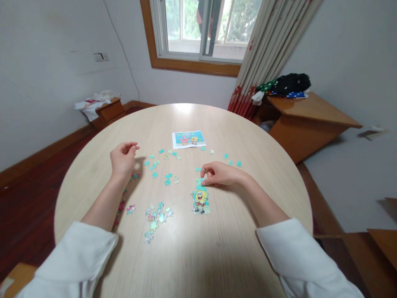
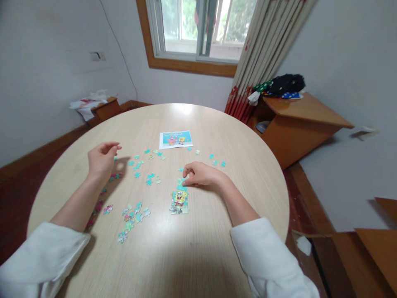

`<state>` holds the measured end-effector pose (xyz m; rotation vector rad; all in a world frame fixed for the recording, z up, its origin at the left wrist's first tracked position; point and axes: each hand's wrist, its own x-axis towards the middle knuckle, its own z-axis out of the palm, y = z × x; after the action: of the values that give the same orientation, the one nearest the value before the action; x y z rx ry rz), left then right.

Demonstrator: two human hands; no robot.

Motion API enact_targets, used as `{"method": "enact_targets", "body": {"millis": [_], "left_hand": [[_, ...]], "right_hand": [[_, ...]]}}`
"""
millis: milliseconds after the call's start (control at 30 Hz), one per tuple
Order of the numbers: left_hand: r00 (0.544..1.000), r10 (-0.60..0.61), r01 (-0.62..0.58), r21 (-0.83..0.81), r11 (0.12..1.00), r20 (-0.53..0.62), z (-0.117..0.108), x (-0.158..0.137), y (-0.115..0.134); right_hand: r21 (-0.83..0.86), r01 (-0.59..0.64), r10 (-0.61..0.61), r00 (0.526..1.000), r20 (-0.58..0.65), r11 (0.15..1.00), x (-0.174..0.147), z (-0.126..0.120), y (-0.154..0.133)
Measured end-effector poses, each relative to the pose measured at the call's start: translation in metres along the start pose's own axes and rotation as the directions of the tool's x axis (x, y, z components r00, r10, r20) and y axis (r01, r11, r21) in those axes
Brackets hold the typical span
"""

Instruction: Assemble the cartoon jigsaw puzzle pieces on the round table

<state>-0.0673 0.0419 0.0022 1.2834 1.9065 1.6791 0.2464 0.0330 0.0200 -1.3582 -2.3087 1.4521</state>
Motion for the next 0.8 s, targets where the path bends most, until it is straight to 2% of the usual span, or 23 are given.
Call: {"method": "enact_targets", "body": {"millis": [100,300,433,533,633,800], "left_hand": [[0.992,-0.043,0.033,-0.086,0.996,-0.119,-0.007,0.006,0.001],[0.974,-0.167,0.117,-0.288,0.950,-0.154,-0.023,0.017,0.002],[0.970,-0.233,0.197,-0.352,0.915,-0.064,-0.034,0.022,0.001],[0.946,-0.323,0.291,-0.365,0.885,-0.029,-0.040,0.025,-0.001],[0.916,-0.402,0.367,-0.431,0.825,0.011,-0.044,0.026,-0.001],[0.893,-0.438,0.417,-0.549,0.725,0.100,-0.052,0.027,0.002]], "right_hand": [[0.023,-0.003,0.003,1.000,-0.002,1.000,0.000,0.001,-0.001],[0.072,-0.032,0.032,0.999,-0.006,0.997,-0.002,0.002,-0.004],[0.075,-0.027,0.028,1.000,-0.013,0.997,-0.003,0.002,-0.006],[0.078,-0.025,0.026,1.000,-0.014,0.997,-0.003,0.002,-0.006],[0.070,-0.031,0.031,0.999,-0.012,0.997,-0.003,0.002,-0.006],[0.073,-0.036,0.037,0.999,-0.015,0.997,-0.003,0.002,-0.006]]}}
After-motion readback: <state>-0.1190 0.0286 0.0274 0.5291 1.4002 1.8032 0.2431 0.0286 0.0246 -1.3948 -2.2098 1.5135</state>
